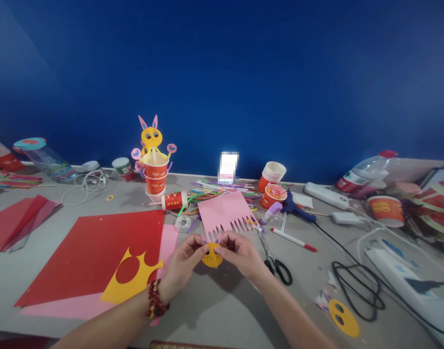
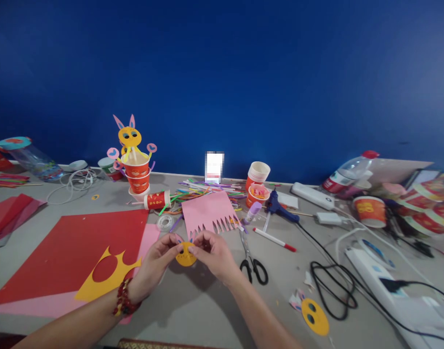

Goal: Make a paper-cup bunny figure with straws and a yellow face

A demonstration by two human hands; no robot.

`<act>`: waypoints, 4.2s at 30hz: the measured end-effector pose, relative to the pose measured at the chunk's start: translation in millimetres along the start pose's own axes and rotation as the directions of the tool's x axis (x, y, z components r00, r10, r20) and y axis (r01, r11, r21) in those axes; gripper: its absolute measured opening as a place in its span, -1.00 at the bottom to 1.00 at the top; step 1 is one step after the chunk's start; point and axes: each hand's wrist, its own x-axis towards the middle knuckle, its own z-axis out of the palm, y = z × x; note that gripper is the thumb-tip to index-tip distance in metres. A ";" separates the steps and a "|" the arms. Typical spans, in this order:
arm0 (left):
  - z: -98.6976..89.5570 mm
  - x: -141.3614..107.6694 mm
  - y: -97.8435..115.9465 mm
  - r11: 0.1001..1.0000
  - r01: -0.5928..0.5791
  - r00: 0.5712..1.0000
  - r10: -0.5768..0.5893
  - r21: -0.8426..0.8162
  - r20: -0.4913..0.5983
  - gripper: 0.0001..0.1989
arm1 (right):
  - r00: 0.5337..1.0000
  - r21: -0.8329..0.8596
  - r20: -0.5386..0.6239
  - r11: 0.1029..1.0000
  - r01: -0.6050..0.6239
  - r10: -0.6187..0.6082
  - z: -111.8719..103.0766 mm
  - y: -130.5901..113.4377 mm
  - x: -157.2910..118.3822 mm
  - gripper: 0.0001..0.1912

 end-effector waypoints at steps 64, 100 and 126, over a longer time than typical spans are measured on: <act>0.1 0.8 1.5 0.999 0.032 0.999 -0.034 0.034 0.036 -0.62 | 0.987 0.010 -0.159 1.000 0.018 -0.016 -8.5 -8.2 2.6 -0.56; -9.9 -1.4 -10.3 0.992 -0.002 0.993 -0.012 0.123 0.114 -0.43 | 0.996 0.082 -0.031 0.994 -0.079 0.082 -15.1 16.8 -27.2 -0.47; -2.8 -5.3 0.9 0.949 0.040 0.989 -0.081 0.311 0.120 -0.58 | 0.981 -0.373 -0.074 0.917 0.142 -0.182 -24.5 16.6 -26.3 -0.51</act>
